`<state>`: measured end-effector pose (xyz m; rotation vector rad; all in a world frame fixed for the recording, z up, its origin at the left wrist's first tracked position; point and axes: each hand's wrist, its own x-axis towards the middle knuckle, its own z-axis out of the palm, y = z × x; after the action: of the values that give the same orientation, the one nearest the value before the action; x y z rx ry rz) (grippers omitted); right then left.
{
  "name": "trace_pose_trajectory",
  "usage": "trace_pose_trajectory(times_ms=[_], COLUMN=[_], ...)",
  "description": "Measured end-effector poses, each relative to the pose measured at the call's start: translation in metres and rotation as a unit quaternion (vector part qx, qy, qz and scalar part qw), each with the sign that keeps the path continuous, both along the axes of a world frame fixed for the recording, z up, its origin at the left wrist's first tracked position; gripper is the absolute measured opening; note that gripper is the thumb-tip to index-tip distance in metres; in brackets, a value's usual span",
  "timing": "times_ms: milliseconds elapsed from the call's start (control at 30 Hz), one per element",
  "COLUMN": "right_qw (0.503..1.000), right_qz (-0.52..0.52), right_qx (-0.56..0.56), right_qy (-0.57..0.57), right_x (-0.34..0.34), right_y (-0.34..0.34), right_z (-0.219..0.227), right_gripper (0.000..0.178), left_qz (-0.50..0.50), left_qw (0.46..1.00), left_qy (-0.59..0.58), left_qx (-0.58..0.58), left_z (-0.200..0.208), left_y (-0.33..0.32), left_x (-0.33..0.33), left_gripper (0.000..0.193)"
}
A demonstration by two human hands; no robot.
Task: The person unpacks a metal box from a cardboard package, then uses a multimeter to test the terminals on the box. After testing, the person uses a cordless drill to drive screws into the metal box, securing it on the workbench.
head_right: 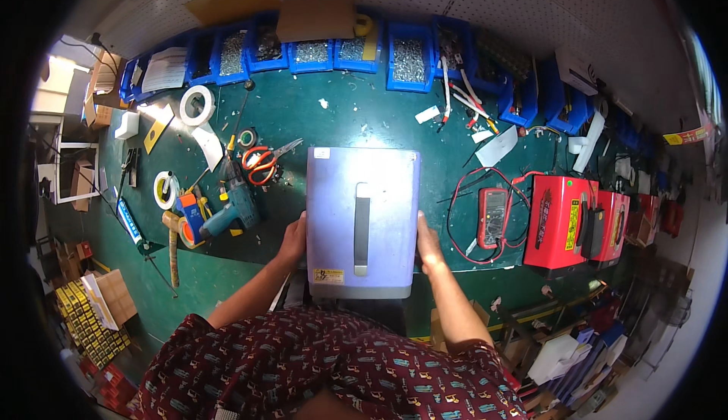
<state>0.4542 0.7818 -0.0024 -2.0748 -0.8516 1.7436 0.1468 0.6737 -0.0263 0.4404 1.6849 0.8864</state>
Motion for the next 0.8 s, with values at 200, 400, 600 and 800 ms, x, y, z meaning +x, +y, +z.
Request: trace_pose_trajectory(times_ms=[200, 400, 600, 800], right_qw=[0.98, 0.963, 0.977, 0.975], right_qz=[-0.037, -0.011, -0.004, -0.007], right_qx=[-0.049, -0.07, -0.058, -0.082], right_qy=[0.192, 0.258, 0.206, 0.205], right_x=[0.003, -0.002, 0.006, 0.012], right_y=[0.005, 0.015, 0.017, 0.018], right_z=[-0.019, 0.002, -0.011, -0.025], right_gripper=[0.084, 0.079, 0.076, 0.076], left_qz=[0.025, 0.075, 0.024, 0.028], left_qw=[0.982, 0.96, 0.969, 0.97], left_qy=[-0.167, -0.264, -0.228, -0.234], left_qx=[-0.089, -0.058, -0.093, -0.062], left_z=[0.014, 0.0, -0.009, -0.006], left_y=[0.024, 0.014, 0.007, 0.002], left_x=[0.0, -0.001, -0.017, -0.017], left_gripper=[0.071, 0.07, 0.068, 0.074])
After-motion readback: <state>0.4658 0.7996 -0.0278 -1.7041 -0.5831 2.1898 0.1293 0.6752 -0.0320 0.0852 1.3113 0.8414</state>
